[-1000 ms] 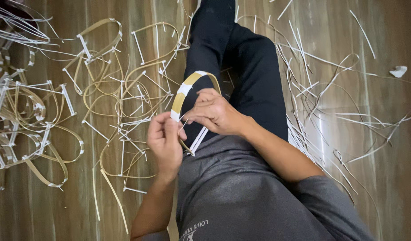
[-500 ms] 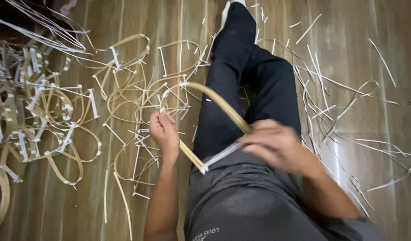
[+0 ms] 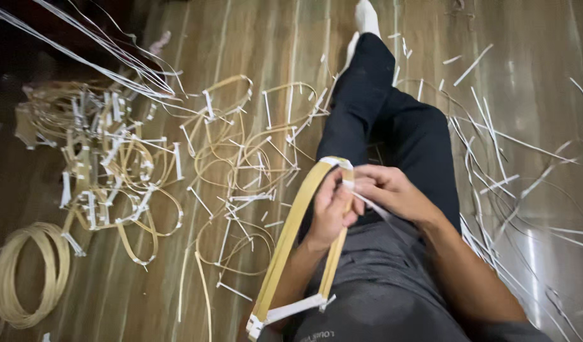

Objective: The person sits on the floor and assembles bamboo strips into U-shaped frames by wrapping them with white plastic ties. They use scissors to trim excess tie length and repeatedly pick up new ties from the floor to continue binding the bamboo pieces.

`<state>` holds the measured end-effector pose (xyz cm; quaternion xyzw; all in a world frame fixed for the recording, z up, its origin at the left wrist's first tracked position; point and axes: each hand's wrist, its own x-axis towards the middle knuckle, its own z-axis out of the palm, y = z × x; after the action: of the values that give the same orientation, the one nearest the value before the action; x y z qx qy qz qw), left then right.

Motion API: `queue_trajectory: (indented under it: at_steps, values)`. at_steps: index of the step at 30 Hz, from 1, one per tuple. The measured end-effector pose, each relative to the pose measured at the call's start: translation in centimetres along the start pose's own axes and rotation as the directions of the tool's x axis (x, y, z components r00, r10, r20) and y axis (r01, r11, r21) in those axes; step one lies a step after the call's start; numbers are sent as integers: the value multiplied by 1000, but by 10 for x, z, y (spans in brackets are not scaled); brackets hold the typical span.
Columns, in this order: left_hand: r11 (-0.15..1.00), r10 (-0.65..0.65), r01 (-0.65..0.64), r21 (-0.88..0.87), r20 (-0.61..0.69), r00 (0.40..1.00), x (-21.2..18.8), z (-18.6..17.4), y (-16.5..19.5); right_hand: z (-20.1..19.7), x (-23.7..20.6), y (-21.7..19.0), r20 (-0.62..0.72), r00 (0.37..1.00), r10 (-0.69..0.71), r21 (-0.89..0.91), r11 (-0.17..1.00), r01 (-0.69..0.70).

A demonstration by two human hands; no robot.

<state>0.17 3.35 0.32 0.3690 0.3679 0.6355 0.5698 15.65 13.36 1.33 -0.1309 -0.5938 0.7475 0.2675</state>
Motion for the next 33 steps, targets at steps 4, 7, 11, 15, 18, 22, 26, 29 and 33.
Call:
queue_trajectory:
  at_steps: [4, 7, 11, 15, 18, 22, 26, 29, 33]
  values:
    - [996, -81, 80, 34, 31, 996, -2, 4, 1, -12, -2, 14, -39, 993, 108, 53, 993, -106]
    - [990, -136, 138, -25, 86, 987, -15, 1, -9, -13, -4, 26, -31, 993, 115, 144, 983, -110]
    - [988, -153, 153, -6, 56, 987, -27, -5, -25, -9, -11, 33, -30, 989, 146, 255, 958, -133]
    - [992, -122, 120, 31, 57, 991, -29, -3, -27, -8, -14, 34, -45, 983, 176, 224, 961, -162]
    - [979, -104, 92, 182, 58, 993, -30, 2, -12, -9, -13, 41, -72, 989, 126, 199, 974, -109]
    - [710, 121, -62, 702, -35, 992, -34, 5, 21, -14, -16, 50, -61, 989, 133, 227, 967, -116]
    - [184, 535, -514, 838, 353, 767, -32, 5, 43, -12, -16, 52, -81, 976, 204, 231, 956, -181]
    - [136, 465, -620, 773, 503, 729, -23, 4, 50, -5, -13, 46, -88, 971, 223, 137, 968, -210]
    - [68, 389, -678, 732, 607, 693, -28, 8, 63, 0, -21, 33, -94, 970, 226, 49, 974, -222]
